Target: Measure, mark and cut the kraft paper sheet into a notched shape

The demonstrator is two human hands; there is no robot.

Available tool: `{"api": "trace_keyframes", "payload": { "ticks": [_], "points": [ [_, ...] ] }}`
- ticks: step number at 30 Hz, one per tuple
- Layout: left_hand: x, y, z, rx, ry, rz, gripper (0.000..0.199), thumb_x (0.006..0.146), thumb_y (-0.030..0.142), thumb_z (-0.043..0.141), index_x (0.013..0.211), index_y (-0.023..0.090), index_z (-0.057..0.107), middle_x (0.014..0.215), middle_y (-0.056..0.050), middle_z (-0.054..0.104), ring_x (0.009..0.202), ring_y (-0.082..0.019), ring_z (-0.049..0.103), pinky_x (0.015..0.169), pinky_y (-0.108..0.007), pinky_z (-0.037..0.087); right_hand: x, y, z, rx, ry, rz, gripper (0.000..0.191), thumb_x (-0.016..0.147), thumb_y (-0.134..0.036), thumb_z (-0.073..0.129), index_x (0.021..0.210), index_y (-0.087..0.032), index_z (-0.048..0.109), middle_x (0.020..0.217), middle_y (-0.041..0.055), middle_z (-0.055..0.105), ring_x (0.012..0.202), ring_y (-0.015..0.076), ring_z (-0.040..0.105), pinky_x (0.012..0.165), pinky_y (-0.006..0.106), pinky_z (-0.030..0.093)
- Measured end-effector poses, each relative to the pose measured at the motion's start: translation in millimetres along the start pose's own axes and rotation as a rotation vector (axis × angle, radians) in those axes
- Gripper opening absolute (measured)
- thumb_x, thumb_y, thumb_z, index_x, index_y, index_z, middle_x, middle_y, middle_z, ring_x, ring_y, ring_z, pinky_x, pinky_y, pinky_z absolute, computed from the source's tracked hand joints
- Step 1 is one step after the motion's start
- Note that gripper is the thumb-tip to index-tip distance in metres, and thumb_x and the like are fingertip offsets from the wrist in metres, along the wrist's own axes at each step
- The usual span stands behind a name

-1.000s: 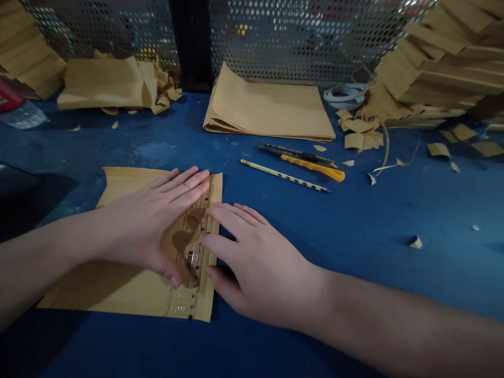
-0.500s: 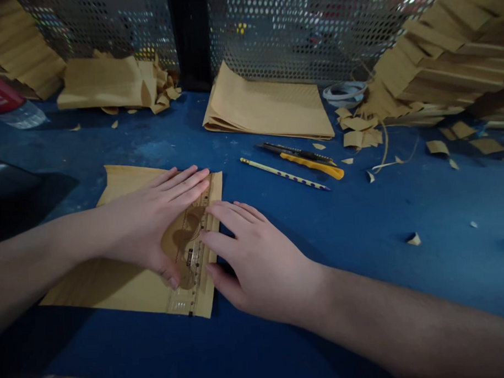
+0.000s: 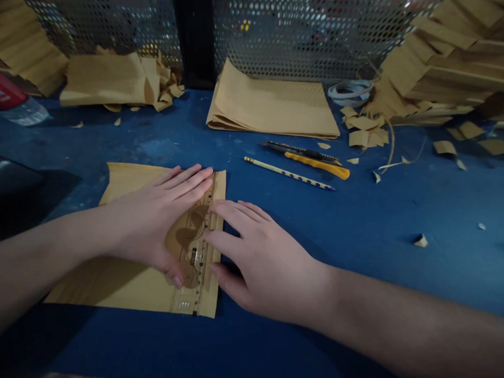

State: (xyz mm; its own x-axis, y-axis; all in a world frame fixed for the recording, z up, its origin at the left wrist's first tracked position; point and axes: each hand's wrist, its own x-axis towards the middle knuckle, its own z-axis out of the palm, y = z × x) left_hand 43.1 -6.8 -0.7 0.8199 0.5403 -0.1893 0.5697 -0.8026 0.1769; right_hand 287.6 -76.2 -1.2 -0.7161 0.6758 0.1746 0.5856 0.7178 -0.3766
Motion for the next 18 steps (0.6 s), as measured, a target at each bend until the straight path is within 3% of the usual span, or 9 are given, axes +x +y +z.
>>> {"api": "trace_keyframes", "payload": {
  "ticks": [18],
  "points": [
    [0.6,0.8,-0.4,0.000,-0.010,-0.014,0.133,0.066,0.093,0.045,0.156,0.012,-0.011,0.163,-0.004,-0.019,0.153,-0.028,-0.014,0.122,-0.042,-0.012,-0.7,0.7,-0.6,0.013,-0.014,0.000,0.026,0.091,-0.024,0.054,0.114,-0.018,0.064,0.143,0.0161,0.047,0.139,0.0306,0.041,0.113,0.051,0.038]
  ]
}}
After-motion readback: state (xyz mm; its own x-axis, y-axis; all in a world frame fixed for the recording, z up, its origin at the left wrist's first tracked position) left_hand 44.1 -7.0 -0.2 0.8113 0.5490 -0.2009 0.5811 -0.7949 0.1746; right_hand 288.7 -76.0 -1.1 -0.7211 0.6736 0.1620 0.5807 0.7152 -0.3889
